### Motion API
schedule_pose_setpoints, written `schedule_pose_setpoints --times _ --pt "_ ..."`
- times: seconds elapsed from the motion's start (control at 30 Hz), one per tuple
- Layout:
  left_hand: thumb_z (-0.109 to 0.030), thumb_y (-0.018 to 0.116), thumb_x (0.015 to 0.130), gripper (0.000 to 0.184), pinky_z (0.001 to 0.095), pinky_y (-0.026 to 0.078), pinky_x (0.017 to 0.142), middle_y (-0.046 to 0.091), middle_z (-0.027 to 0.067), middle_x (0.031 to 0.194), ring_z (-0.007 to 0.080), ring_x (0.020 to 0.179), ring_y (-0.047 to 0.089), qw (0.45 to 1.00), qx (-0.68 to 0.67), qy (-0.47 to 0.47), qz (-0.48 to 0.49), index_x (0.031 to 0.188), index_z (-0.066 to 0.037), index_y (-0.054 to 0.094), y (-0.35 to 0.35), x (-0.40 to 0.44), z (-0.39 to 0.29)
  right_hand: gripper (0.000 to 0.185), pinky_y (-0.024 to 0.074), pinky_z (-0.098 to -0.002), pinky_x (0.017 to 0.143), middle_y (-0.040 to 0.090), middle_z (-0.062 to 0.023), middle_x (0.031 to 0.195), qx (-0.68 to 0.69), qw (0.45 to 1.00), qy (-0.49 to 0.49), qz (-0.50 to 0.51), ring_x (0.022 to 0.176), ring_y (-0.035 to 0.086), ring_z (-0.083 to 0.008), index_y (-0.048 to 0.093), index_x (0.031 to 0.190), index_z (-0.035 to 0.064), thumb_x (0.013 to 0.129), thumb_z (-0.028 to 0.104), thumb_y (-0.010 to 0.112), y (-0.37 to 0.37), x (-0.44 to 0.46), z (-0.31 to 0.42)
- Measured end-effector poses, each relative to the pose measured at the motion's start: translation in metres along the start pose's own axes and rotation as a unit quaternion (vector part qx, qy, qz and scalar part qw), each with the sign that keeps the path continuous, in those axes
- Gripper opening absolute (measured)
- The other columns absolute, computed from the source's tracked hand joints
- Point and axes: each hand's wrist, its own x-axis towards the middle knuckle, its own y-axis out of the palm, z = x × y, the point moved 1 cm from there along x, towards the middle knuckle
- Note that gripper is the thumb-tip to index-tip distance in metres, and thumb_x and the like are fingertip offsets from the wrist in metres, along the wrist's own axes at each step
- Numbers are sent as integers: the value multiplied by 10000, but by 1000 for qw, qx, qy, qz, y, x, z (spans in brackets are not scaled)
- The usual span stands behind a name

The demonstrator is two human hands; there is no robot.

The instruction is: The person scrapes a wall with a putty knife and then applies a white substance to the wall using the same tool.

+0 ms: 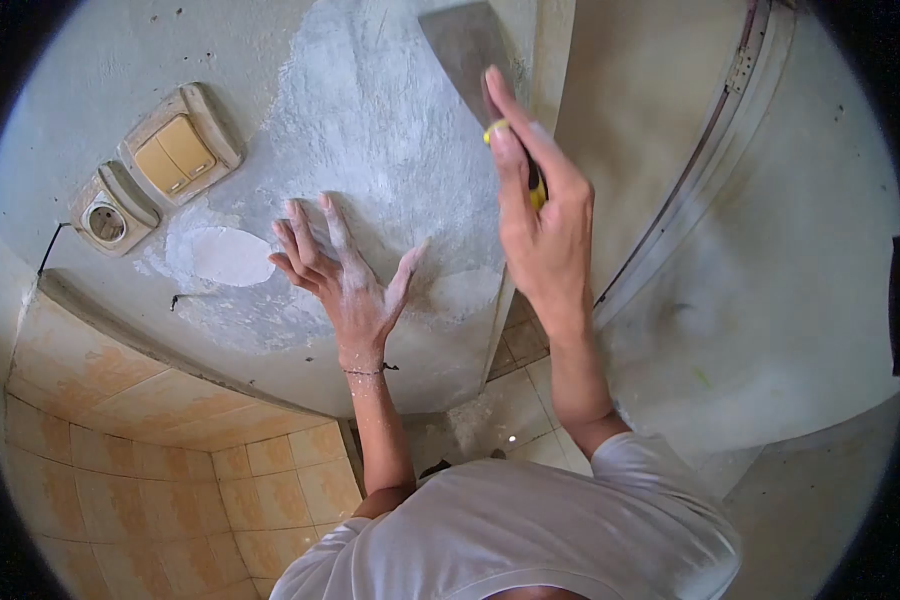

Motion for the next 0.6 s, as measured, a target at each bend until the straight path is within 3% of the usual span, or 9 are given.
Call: schedule_pose_setpoints --times 0.03,0.27,0.33,0.37,0.43,0.47,0.53,0.6 --pt "-710 767 810 1200 622 -38 1263 90 215 1732 418 1606 -15 1000 5 -1 -1 1684 -91 226 0 1 0 397 454 -352 1134 625 -179 1475 7 1000 1 -2 1366 597 -258 586 1457 -27 1110 152 514 0 4 4" --pt "-731 753 804 1211 619 -40 1264 89 216 1733 412 1608 -12 1000 11 -3 8 1684 -88 226 0 -2 1 401 446 -330 1127 633 -154 1474 19 999 35 18 1388 561 -212 593 1454 -20 1118 182 506 -5 -13 3" --pt "-732 749 805 1207 618 -38 1265 90 215 1733 413 1608 -13 1000 8 -5 0 1683 -87 230 2 0 0 408 527 -277 953 642 -135 1472 30 996 82 9 1114 686 -126 596 1463 4 1121 210 514 -4 -10 9" --pt "-732 749 805 1207 618 -38 1265 90 215 1733 413 1608 -13 1000 6 -4 -1 1683 -87 230 3 2 0 408 527 -277 953 642 -135 1472 29 996 81 8 1114 686 -126 596 1463 4 1121 210 514 -5 -11 2" --pt "-730 748 809 1205 618 -40 1264 89 213 1734 414 1609 -20 1000 6 -3 5 1683 -82 229 1 1 1 408 497 -224 715 644 -127 1473 -31 999 -31 -1 747 583 -45 601 1471 33 1122 229 523 -3 -16 -11" --pt "-730 748 809 1205 618 -40 1264 89 213 1734 414 1609 -20 1000 5 -2 1 1683 -82 229 1 1 2 408 497 -224 715 644 -127 1473 -31 999 -35 -2 747 583 -45 601 1471 33 1122 229 523 -2 -16 -13" --pt "-733 744 810 1205 619 -40 1264 86 214 1733 413 1608 -20 1000 10 5 -9 1683 -83 228 3 0 2 401 408 -221 580 651 -115 1469 -10 999 42 -1 615 395 -34 608 1473 56 1123 231 524 0 -11 -5" --pt "-732 744 812 1199 619 -42 1264 86 217 1732 414 1608 -19 1000 7 0 -5 1680 -79 235 2 0 0 401 417 -222 585 655 -105 1465 -9 999 48 -1 617 411 -36 607 1474 59 1122 233 526 -1 -6 1"
